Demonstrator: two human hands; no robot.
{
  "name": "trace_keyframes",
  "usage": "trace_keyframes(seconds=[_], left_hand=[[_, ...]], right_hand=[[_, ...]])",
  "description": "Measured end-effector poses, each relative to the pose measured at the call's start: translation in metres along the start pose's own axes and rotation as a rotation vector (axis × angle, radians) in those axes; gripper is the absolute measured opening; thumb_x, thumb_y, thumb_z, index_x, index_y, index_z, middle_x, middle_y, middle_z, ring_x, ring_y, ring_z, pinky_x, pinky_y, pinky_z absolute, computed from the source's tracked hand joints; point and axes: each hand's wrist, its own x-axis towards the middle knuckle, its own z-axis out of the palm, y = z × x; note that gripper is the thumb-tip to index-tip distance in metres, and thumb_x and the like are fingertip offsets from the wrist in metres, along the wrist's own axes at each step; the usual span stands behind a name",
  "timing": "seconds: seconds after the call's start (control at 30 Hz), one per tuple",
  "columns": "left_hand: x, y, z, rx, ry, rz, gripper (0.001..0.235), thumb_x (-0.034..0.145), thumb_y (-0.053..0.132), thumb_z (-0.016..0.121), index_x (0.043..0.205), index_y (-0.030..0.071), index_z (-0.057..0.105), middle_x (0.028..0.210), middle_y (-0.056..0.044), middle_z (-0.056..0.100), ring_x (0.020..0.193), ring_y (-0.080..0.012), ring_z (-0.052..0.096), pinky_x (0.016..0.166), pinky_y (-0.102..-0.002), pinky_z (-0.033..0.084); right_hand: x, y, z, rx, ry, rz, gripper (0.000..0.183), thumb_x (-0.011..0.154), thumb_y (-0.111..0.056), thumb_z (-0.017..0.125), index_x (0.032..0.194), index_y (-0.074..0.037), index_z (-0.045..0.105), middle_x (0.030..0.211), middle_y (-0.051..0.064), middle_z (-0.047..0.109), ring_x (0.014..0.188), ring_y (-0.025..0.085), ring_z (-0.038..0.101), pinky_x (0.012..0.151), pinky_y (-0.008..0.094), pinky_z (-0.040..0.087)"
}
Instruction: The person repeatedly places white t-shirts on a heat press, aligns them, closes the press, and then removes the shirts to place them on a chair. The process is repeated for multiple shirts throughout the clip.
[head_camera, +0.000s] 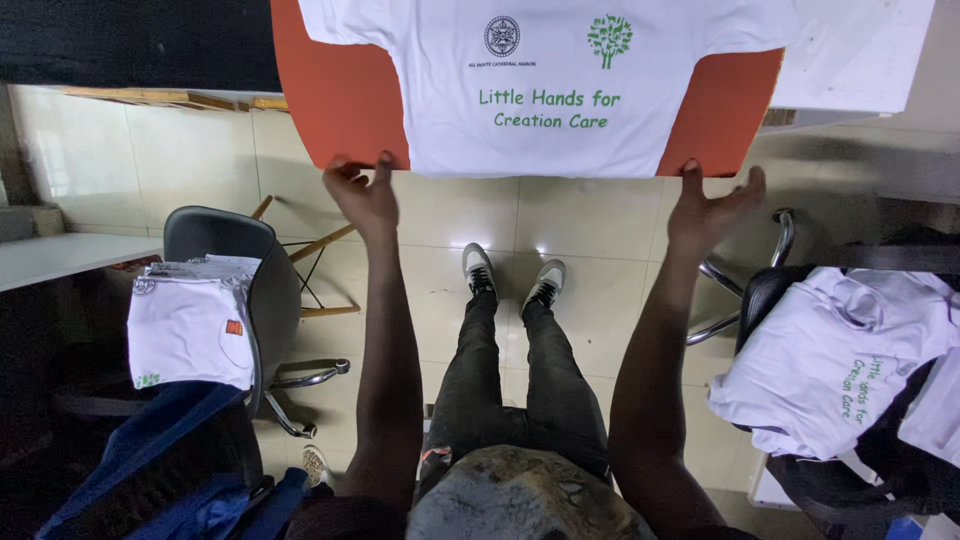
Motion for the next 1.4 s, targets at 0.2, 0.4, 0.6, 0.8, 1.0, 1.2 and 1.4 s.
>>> trace_keyframes(seconds=[0.2,0.4,0.6,0.8,1.0,1.2,1.4], left_hand=[[0.0,0.016,-0.012,-0.625,-0.18,-0.51,0.023,0.091,0.013,0.083,0.109,0.009,0.068,0.092,-0.003,0.069,0.08,-0.0157,0.072,0.081,-0.034,0.066],[0.02,0.03,-0.003,-0.698,-0.078,-0.446,0.015,0.09,0.005,0.081,0.096,-0.001,0.068,0.079,-0.013,0.07,0.059,-0.0222,0.073,0.061,-0.038,0.073],[0.064,0.078,0.002,-0.582,-0.13,-0.283,0.021,0.094,0.009,0.075,0.081,0.002,0.059,0.069,-0.009,0.059,0.058,-0.0224,0.073,0.063,-0.039,0.074],[0.092,0.015,0.038,-0.502,-0.297,-0.278,0.02,0.094,0.006,0.077,0.102,0.003,0.058,0.078,-0.015,0.074,0.061,-0.0206,0.077,0.054,-0.033,0.068],[0.049,-0.006,0.076,-0.538,-0.34,-0.146,0.047,0.079,0.006,0.096,0.11,0.003,0.06,0.082,-0.001,0.067,0.074,-0.0046,0.063,0.073,-0.018,0.056],[0.046,0.007,0.051,-0.378,-0.507,-0.05,0.026,0.096,0.01,0.079,0.077,0.01,0.061,0.065,0.001,0.058,0.059,-0.006,0.05,0.052,-0.022,0.04],[0.057,0.056,0.03,-0.56,-0.375,-0.132,0.019,0.094,-0.008,0.065,0.091,0.009,0.056,0.079,0.001,0.061,0.07,-0.0062,0.054,0.059,-0.017,0.04]], right_hand=[[0.014,0.022,-0.016,0.073,-0.23,0.048,0.042,0.103,0.003,0.078,0.129,-0.019,0.054,0.098,0.014,0.062,0.084,0.025,0.071,0.071,0.037,0.062],[0.031,-0.003,0.003,0.1,-0.124,-0.009,0.046,0.096,0.004,0.086,0.13,-0.006,0.057,0.093,0.015,0.066,0.076,0.024,0.072,0.072,0.038,0.073],[0.073,-0.005,0.042,0.309,-0.127,-0.097,0.044,0.087,0.007,0.096,0.113,-0.001,0.062,0.076,0.013,0.056,0.061,0.034,0.074,0.058,0.047,0.072],[0.055,-0.014,0.075,0.228,-0.049,0.186,0.084,0.09,-0.019,0.097,0.143,-0.004,0.033,0.092,0.009,0.061,0.068,0.025,0.081,0.059,0.035,0.076],[0.004,-0.023,0.101,0.134,-0.365,0.153,0.04,0.089,0.002,0.088,0.107,-0.007,0.054,0.081,0.0,0.055,0.068,0.024,0.076,0.048,0.027,0.06],[0.022,-0.003,0.087,0.125,-0.363,0.104,0.026,0.093,0.004,0.081,0.098,-0.005,0.057,0.08,-0.002,0.04,0.061,0.021,0.072,0.046,0.022,0.055],[0.014,-0.042,0.094,0.043,-0.226,0.192,0.012,0.097,-0.006,0.072,0.094,-0.011,0.061,0.079,0.009,0.065,0.059,0.022,0.075,0.04,0.022,0.049]])
